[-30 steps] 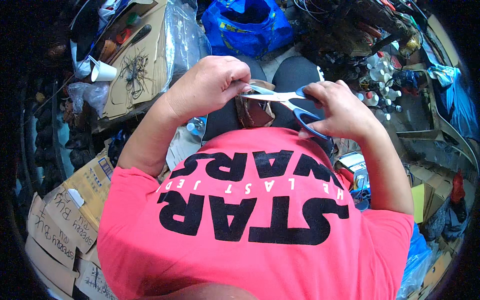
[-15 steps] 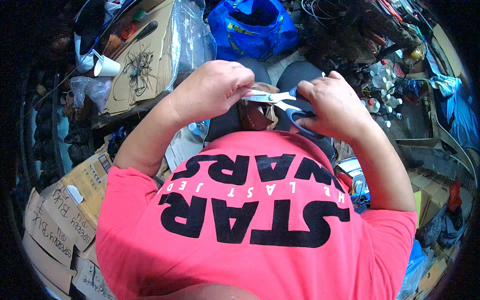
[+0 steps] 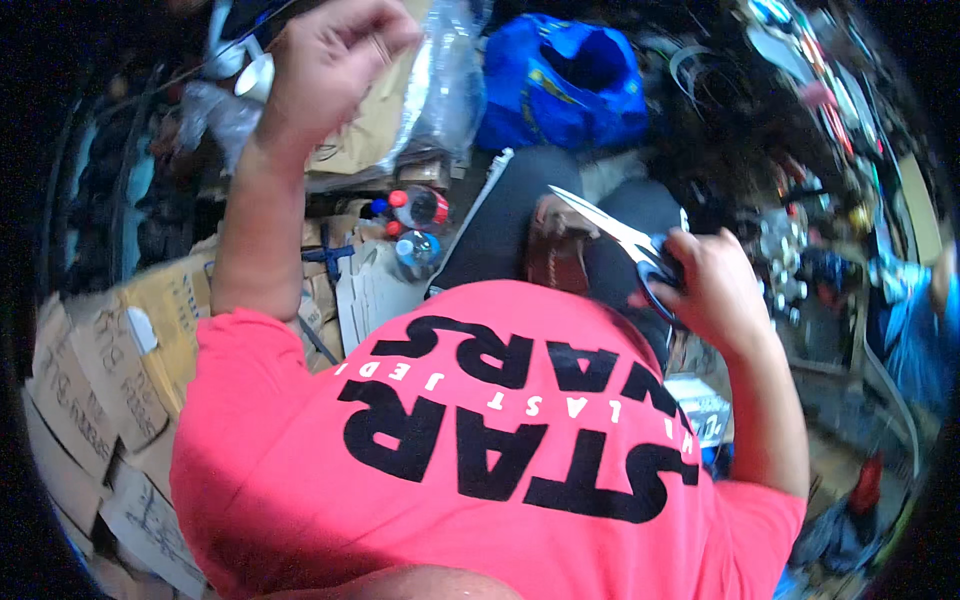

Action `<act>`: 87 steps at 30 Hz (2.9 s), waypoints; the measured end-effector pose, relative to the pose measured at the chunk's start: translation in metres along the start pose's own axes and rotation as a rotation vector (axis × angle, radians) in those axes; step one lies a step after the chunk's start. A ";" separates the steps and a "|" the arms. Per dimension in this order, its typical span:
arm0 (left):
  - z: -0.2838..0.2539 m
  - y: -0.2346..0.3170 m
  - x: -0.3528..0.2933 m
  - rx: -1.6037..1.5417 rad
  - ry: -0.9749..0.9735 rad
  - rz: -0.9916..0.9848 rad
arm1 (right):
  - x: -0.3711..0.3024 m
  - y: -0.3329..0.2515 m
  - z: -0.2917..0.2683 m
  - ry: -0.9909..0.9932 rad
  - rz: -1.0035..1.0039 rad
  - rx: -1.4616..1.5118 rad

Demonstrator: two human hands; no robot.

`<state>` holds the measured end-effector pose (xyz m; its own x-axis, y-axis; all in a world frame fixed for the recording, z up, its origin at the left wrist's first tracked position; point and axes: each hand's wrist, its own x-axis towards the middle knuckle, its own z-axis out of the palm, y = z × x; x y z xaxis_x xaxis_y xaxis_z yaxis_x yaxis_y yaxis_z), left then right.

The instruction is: Hand stitching a leather shoe upper component using a needle and thread.

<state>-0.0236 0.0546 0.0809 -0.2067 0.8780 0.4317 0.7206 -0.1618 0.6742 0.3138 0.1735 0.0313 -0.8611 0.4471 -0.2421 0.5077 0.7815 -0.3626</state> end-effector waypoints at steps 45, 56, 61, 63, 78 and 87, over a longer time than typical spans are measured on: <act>0.207 -0.021 -0.096 -1.017 -0.547 -0.703 | 0.017 0.051 0.008 0.245 0.192 1.061; 0.221 -0.076 -0.032 -1.097 -0.818 -0.700 | -0.031 0.108 0.050 0.376 0.434 1.075; 0.235 -0.088 -0.025 -1.148 -0.811 -1.019 | -0.056 0.088 0.073 0.161 0.589 1.175; 0.240 -0.095 -0.025 -1.116 -0.789 -0.981 | -0.062 0.069 0.071 0.048 0.513 1.331; 0.251 -0.088 -0.022 -0.999 -0.646 -1.081 | -0.056 0.055 0.084 -0.175 0.388 1.600; 0.255 -0.088 -0.025 -1.081 -0.676 -1.038 | -0.050 0.057 0.078 -0.143 0.453 1.474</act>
<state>0.0874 0.1622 -0.1418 0.2406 0.7836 -0.5728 -0.3622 0.6200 0.6960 0.3880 0.1614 -0.0468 -0.6674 0.4087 -0.6225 0.3659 -0.5481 -0.7521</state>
